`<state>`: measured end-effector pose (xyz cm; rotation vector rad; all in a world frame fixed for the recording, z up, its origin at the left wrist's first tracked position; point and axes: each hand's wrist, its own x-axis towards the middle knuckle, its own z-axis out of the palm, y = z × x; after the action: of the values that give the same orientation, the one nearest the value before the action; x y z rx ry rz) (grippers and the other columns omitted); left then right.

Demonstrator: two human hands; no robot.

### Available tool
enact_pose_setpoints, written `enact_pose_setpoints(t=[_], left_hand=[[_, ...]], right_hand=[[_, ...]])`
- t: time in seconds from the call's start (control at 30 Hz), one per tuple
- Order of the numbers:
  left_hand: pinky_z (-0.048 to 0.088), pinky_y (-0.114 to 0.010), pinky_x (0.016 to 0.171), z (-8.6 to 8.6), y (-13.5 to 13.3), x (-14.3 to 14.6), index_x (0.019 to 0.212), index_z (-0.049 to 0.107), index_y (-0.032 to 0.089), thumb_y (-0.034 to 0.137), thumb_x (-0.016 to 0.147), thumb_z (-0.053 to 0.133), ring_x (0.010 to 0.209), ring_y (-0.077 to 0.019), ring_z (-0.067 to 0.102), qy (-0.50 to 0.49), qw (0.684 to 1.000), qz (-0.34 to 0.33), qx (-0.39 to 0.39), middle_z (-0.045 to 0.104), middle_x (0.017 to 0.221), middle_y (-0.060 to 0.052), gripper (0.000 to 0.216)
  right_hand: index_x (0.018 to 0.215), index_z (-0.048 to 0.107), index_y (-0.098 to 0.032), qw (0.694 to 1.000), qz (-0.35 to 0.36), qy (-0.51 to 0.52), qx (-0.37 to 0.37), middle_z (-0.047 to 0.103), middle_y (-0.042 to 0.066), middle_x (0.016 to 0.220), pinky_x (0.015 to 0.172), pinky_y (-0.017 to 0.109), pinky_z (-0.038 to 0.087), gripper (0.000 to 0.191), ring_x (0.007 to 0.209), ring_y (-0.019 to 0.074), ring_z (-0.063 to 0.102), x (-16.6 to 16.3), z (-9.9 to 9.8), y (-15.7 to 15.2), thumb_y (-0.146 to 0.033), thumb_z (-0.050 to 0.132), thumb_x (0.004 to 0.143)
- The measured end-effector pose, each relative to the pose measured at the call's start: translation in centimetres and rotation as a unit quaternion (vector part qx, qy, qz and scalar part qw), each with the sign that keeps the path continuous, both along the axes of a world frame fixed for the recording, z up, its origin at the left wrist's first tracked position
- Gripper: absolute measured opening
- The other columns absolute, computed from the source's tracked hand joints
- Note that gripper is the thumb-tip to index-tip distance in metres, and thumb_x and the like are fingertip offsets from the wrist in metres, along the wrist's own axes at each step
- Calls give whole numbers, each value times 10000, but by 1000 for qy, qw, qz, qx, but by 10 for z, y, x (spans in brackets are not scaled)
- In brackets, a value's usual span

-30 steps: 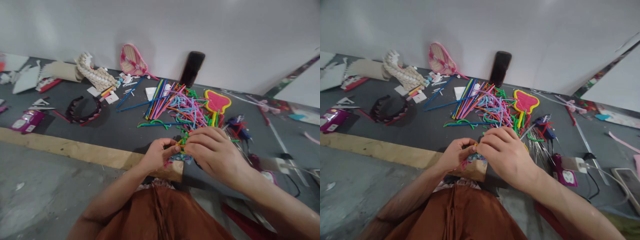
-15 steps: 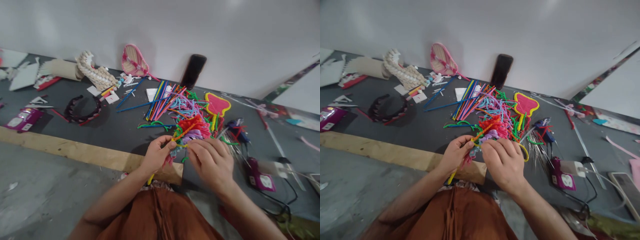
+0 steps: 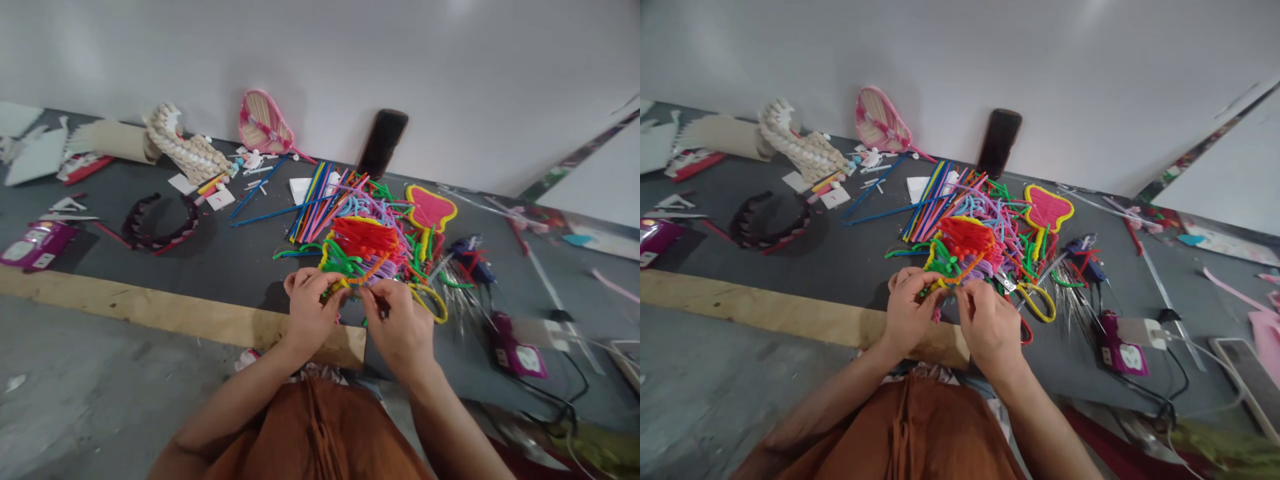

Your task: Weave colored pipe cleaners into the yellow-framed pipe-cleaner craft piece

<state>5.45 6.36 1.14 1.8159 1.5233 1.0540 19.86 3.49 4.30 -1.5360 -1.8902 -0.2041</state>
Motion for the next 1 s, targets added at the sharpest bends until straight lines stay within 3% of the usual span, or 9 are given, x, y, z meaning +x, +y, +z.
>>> enact_pose_setpoints(t=[0.3,0.43,0.57,0.67,0.83,1.0], left_hand=[[256,-469,972,-4,-4,-1,909,706,265,288,887,626,921,-231,564,118,982,-19,147,730,764,2,86],[224,-490,987,-4,-4,-2,923,688,264,225,894,597,932,-227,575,142,973,-19,180,715,744,18,103],[212,-507,998,-1,-4,-1,932,647,275,202,899,594,917,-223,598,156,964,-9,214,715,749,43,96],[206,-513,1010,1,-6,0,921,636,281,199,900,600,894,-216,610,163,960,3,225,713,733,55,92],[209,-509,1002,-1,-7,2,930,656,293,184,888,616,867,-206,615,163,955,19,249,698,695,58,124],[238,-499,980,-5,-3,0,888,697,284,211,867,638,895,-220,603,124,977,16,173,734,739,26,96]], right_hand=[[894,519,-216,996,-44,68,-26,666,-22,729,517,205,475,73,571,118,659,-4,-7,-6,-231,586,919],[1051,541,-218,986,-4,149,-72,702,21,892,621,237,567,165,711,142,706,-5,-11,-11,-192,584,893],[1178,569,-217,988,28,119,-92,723,68,1006,756,313,594,267,863,184,714,-5,-12,-9,-187,551,914],[1098,638,-195,994,23,78,-70,728,84,969,762,320,580,197,885,201,700,-7,-11,-6,-183,535,931],[955,669,-202,989,18,120,-79,713,36,833,715,278,553,144,766,163,679,-10,-14,-1,-148,539,927],[1073,634,-224,981,16,180,-70,741,29,947,716,262,577,184,788,151,708,-10,-21,-5,-165,575,909]])
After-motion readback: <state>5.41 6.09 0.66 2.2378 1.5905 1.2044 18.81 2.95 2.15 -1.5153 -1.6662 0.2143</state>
